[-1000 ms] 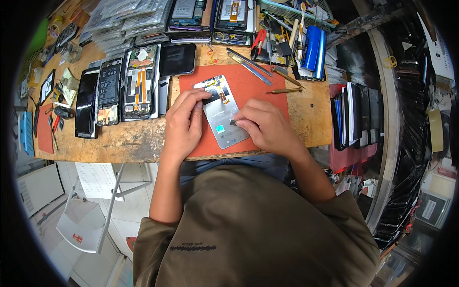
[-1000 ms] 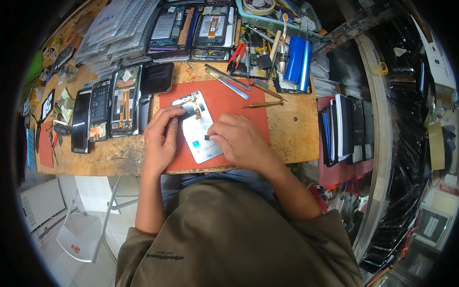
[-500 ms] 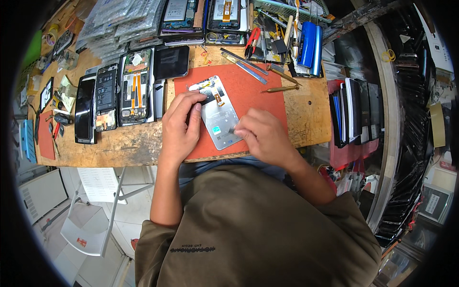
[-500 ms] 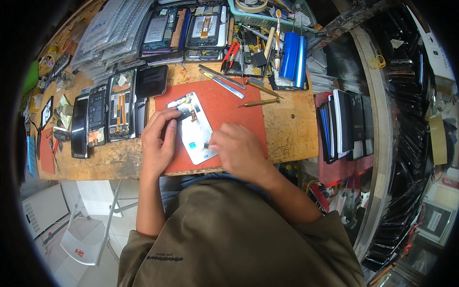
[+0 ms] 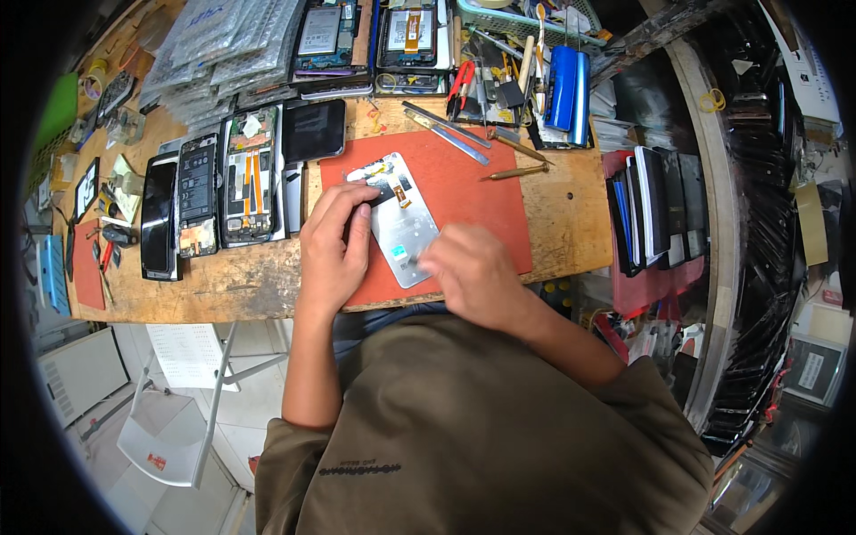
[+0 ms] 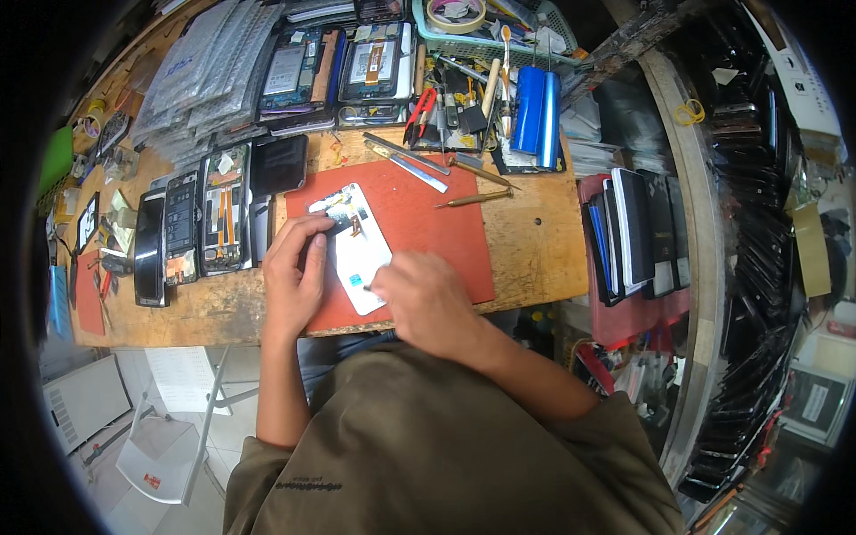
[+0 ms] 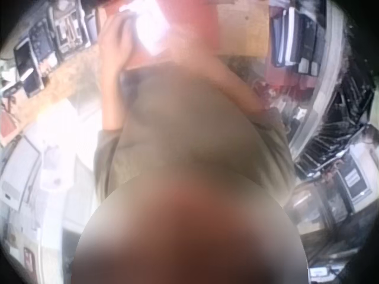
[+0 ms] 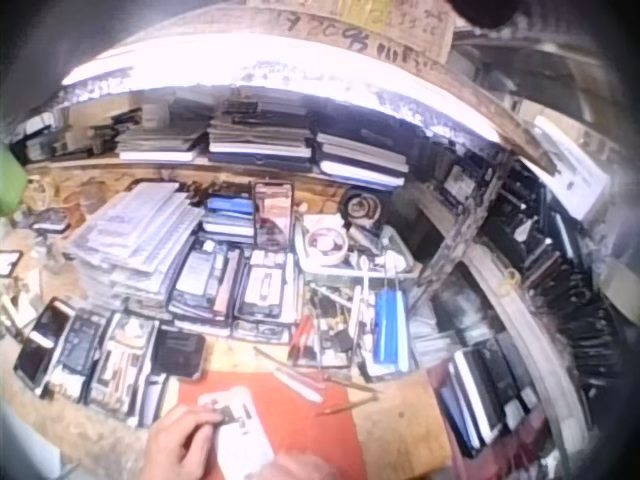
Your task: The person disassembles a smartphone, removes the back cover, and handles internal components. They apply adhesive tape to the back cover and place it on a heating plate, then wipe the surface with a cloth. The person continues to handle the back cover and other phone parts on the workbench.
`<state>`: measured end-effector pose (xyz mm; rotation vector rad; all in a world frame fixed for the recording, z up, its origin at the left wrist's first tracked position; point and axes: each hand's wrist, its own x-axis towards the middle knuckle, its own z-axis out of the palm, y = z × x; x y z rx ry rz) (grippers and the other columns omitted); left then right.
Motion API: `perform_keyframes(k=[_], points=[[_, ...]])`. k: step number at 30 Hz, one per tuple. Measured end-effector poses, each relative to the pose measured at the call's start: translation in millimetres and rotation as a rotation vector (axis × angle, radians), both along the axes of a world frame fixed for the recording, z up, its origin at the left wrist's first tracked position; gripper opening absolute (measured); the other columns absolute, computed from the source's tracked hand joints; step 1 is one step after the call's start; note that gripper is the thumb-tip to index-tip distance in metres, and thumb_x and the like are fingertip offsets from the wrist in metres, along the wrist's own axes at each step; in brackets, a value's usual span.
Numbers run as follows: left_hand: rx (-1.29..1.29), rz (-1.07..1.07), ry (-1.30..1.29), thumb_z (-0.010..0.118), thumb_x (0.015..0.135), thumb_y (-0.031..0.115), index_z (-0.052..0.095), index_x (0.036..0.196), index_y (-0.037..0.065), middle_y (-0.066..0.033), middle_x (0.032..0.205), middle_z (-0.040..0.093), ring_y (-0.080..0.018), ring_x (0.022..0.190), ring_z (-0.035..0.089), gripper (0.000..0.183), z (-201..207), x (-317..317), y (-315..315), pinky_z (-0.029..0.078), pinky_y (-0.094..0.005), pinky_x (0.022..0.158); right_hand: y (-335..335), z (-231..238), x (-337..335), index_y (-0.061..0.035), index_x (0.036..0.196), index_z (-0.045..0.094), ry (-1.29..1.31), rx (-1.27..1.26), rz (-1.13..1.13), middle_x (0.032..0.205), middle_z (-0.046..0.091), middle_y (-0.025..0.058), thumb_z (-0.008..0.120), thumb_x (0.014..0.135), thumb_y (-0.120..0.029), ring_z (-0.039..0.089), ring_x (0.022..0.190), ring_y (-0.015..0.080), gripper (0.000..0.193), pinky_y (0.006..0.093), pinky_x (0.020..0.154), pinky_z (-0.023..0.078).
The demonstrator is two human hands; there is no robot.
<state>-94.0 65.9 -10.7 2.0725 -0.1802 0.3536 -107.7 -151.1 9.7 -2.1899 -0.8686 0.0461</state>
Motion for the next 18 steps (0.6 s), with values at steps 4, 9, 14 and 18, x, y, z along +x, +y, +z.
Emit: perform_keyframes(k=[4,9,14,18], points=[[0.02,-0.003,-0.014,0.059,0.097,0.0,0.068,0.108,-0.002,-0.0174,0.108,0.07,-0.0341,0.104,0.068,0.014,-1,0,0,0.052,-0.0395,0.093,-10,-3,19,-0.0047,0.09,0.068,-0.009,0.01,0.054,0.088,0.061,0.0109,0.069,0.086,-0.006,0.062,0.084,0.0325,0.003,0.0433,0.074,0.047],[0.007,-0.006,-0.012,0.058,0.097,0.0,0.068,0.108,-0.002,-0.0172,0.107,0.069,-0.0339,0.104,0.068,0.014,-1,0,1,0.052,-0.0392,0.093,-27,4,68,-0.0037,0.093,0.069,0.079,0.017,-0.071,0.087,0.063,0.0118,0.068,0.089,-0.008,0.064,0.083,0.0333,0.005,0.043,0.073,0.049],[0.015,-0.005,-0.012,0.058,0.096,-0.002,0.067,0.108,-0.001,-0.0176,0.107,0.069,-0.0352,0.103,0.068,0.015,0,1,1,0.053,-0.04,0.091,-12,-7,86,-0.0061,0.093,0.068,0.074,0.023,-0.033,0.087,0.062,0.0112,0.069,0.09,-0.012,0.064,0.086,0.0347,0.006,0.0458,0.075,0.049],[0.017,-0.005,-0.014,0.058,0.096,-0.002,0.067,0.108,-0.001,-0.0177,0.107,0.069,-0.035,0.102,0.068,0.015,0,1,1,0.053,-0.0399,0.091,-2,-18,91,-0.0073,0.092,0.068,0.059,-0.017,-0.012,0.086,0.061,0.0106,0.068,0.09,-0.013,0.063,0.086,0.0344,0.006,0.0479,0.074,0.047]])
